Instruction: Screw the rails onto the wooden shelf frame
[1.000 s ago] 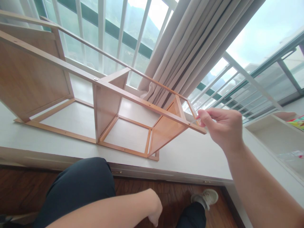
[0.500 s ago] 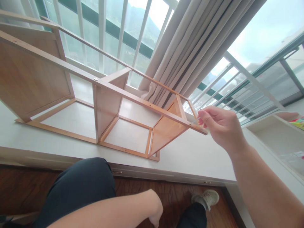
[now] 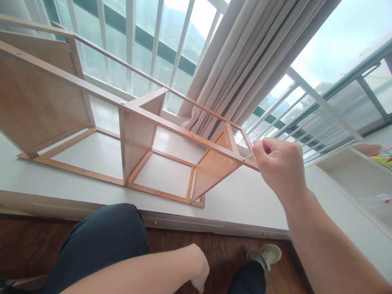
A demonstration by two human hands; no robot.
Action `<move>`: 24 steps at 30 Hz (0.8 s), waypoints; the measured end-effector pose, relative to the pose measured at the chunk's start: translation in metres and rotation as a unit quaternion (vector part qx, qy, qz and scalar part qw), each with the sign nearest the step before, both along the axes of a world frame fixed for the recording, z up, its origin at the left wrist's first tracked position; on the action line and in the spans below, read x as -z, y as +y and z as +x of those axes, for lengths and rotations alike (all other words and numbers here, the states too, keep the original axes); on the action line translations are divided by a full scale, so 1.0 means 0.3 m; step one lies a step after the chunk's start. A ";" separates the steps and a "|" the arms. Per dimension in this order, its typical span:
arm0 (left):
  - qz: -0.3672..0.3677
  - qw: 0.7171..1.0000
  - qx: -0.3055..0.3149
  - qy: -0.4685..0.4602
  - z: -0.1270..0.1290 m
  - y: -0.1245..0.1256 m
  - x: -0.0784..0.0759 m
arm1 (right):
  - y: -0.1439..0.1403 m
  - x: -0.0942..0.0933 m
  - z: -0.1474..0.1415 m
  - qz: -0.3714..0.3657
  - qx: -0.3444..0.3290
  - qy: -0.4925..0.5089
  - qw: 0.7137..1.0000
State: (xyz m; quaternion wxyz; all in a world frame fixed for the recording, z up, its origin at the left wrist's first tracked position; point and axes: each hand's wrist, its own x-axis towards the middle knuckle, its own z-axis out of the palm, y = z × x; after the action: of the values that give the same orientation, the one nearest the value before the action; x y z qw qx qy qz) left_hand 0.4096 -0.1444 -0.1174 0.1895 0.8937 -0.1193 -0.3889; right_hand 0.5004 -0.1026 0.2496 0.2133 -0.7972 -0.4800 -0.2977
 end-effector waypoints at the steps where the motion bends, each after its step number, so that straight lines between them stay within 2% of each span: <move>1: -0.001 1.000 0.001 0.003 0.001 0.000 0.000 | -0.002 -0.002 -0.002 -0.004 -0.003 -0.002 1.000; 7: -0.008 1.000 0.004 -0.003 0.002 0.000 0.001 | -0.023 -0.022 0.011 0.015 -0.063 0.002 0.998; 11: -0.009 1.000 -0.003 -0.007 0.002 -0.001 0.002 | -0.050 -0.047 0.038 0.031 -0.130 0.081 0.988; 15: -0.002 1.000 0.013 -0.002 0.005 -0.004 0.000 | -0.073 -0.060 0.069 -0.003 -0.205 0.143 0.968; 19: 0.000 1.000 0.014 -0.008 0.000 0.000 -0.015 | -0.083 -0.055 0.090 -0.046 -0.217 0.140 0.965; 24: 0.004 1.000 0.018 0.014 -0.007 0.010 -0.042 | -0.083 -0.047 0.102 -0.061 -0.226 0.136 0.963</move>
State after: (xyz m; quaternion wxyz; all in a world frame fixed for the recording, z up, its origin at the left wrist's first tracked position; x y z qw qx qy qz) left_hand 0.4077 -0.1415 -0.1047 0.1810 0.8864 -0.1313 -0.4052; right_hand 0.5310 -0.1276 0.2636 0.2892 -0.7123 -0.6316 -0.1003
